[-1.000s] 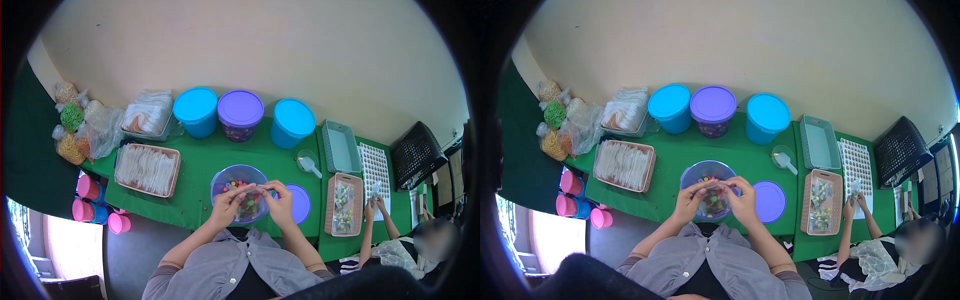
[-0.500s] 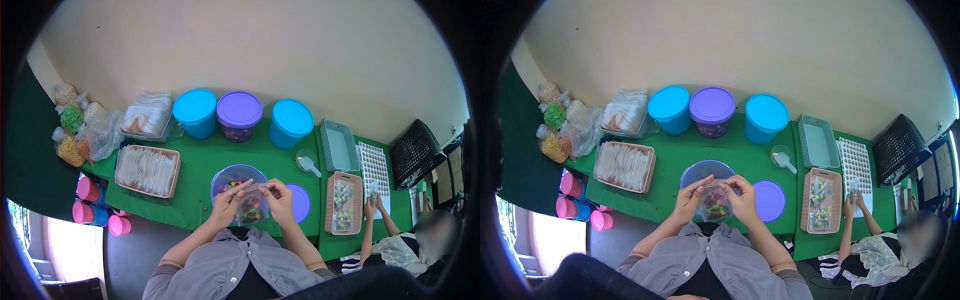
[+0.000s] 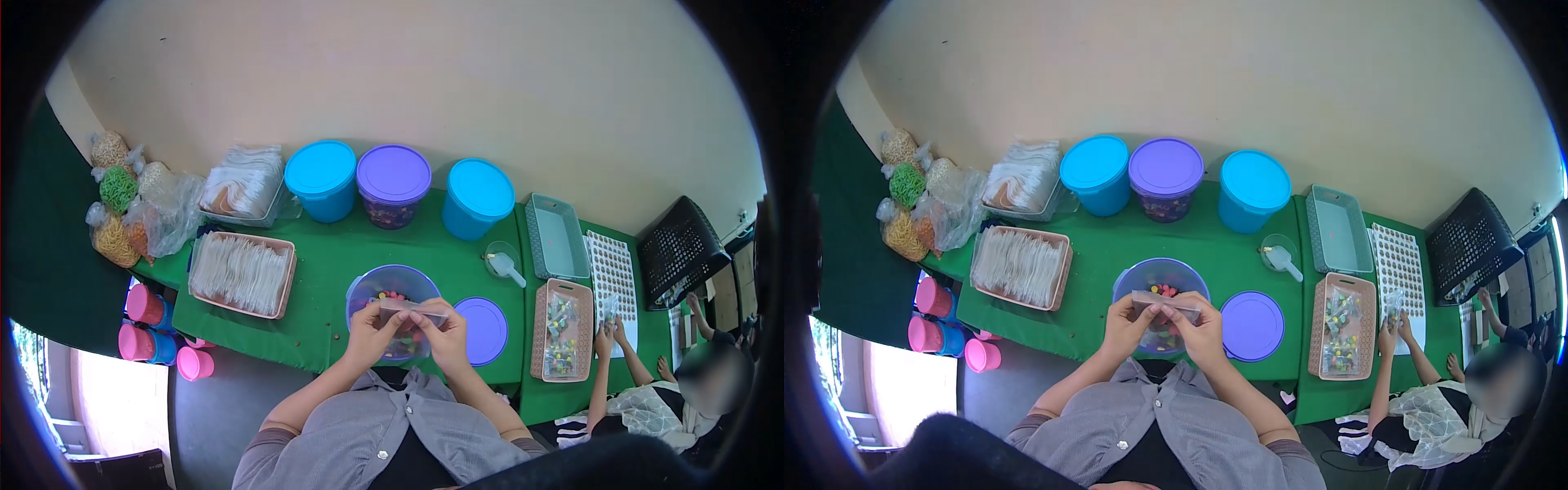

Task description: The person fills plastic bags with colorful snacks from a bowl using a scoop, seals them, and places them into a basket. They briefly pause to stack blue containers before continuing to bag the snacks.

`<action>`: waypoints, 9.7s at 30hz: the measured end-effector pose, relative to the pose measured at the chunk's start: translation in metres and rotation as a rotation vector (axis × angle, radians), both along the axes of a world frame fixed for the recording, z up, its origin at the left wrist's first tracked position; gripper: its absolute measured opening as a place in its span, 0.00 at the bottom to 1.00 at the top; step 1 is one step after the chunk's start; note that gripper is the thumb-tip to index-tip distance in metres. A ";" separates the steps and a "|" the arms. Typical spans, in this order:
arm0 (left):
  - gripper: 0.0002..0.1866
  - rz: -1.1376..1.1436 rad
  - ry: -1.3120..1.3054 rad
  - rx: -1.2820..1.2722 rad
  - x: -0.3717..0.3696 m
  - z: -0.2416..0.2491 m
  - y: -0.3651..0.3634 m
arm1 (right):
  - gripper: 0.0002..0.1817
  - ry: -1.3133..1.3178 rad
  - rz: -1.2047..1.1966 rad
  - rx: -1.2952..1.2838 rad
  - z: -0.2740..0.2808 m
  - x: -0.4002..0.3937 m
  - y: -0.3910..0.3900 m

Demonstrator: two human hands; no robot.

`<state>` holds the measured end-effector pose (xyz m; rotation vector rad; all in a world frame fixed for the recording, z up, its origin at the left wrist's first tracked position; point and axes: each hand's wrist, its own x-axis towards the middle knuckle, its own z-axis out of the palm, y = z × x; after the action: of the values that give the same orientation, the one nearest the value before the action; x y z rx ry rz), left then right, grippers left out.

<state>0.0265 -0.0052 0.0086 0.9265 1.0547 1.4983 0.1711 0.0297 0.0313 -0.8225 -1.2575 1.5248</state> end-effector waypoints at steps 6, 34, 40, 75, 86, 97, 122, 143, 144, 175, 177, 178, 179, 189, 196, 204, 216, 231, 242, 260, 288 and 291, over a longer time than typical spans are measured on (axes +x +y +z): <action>0.10 0.050 0.127 0.059 0.004 0.006 -0.003 | 0.09 -0.022 -0.014 -0.003 0.003 0.001 -0.004; 0.09 0.743 1.205 -0.605 -0.220 -0.141 -0.022 | 0.26 -1.689 -0.833 -0.299 -0.203 0.334 0.076; 0.10 1.018 1.266 -0.447 -0.235 -0.151 -0.017 | 0.29 -1.557 -1.089 -0.102 -0.175 0.302 0.086; 0.43 0.243 0.997 0.443 -0.037 0.013 -0.012 | 0.06 -0.403 0.123 0.143 -0.013 -0.002 0.003; 0.29 0.204 0.855 0.583 -0.034 -0.027 0.005 | 0.13 -0.291 0.183 0.036 -0.014 -0.003 -0.006; 0.22 0.271 0.707 0.228 -0.049 -0.002 0.006 | 0.19 -0.189 0.030 0.009 -0.010 0.004 0.009; 0.23 0.248 -0.359 0.381 -0.058 0.006 0.003 | 0.16 0.192 0.254 -0.558 -0.057 -0.014 0.021; 0.21 0.080 0.616 -0.094 -0.048 -0.026 0.011 | 0.11 -0.835 0.140 0.548 -0.145 -0.033 0.066; 0.21 0.079 0.619 -0.093 -0.046 -0.026 0.012 | 0.11 -0.834 0.138 0.548 -0.160 -0.036 0.067; 0.20 -0.032 0.684 0.002 -0.040 -0.021 0.029 | 0.08 -1.341 0.178 0.679 -0.123 0.038 0.057; 0.20 -0.043 0.679 0.011 -0.036 -0.020 0.030 | 0.09 -1.331 0.187 0.635 -0.128 0.040 0.049; 0.20 -0.049 0.678 0.016 -0.034 -0.019 0.030 | 0.09 -1.321 0.200 0.590 -0.129 0.041 0.046; 0.21 -0.054 0.677 0.020 -0.033 -0.019 0.030 | 0.09 -1.320 0.200 0.593 -0.129 0.043 0.046; 0.21 -0.059 0.693 0.033 -0.027 -0.020 0.031 | 0.09 -1.030 0.699 0.124 -0.182 0.030 0.040; 0.22 -0.017 0.664 -0.033 -0.037 -0.023 0.025 | 0.11 -0.484 0.544 -0.309 -0.174 0.021 0.040; 0.21 0.060 0.685 -0.024 -0.044 -0.029 0.025 | 0.11 -0.256 0.385 -0.368 -0.135 0.038 0.034; 0.19 0.308 0.700 -0.091 -0.076 -0.063 0.028 | 0.21 -0.508 0.136 -0.152 -0.075 0.055 0.030; 0.23 0.614 0.694 0.079 -0.103 -0.026 0.018 | 0.22 -0.683 0.207 -0.051 -0.078 0.041 0.035; 0.22 0.445 0.484 0.412 -0.073 -0.015 0.034 | 0.21 -0.560 0.055 -0.001 -0.047 0.042 0.037; 0.39 -0.152 1.062 0.254 -0.031 -0.066 0.053 | 0.13 -0.831 0.041 0.328 0.012 0.035 0.055; 0.28 -0.008 0.904 0.297 -0.037 -0.065 0.058 | 0.15 -0.211 -0.269 0.214 -0.016 0.036 0.057; 0.28 -0.032 0.960 0.286 -0.034 -0.061 0.055 | 0.15 -0.209 -0.253 0.197 -0.023 0.032 0.058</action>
<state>-0.0075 0.0503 -0.0523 1.9577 1.4806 1.1752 0.2029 0.0876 0.0081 -0.9875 -1.3728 1.1170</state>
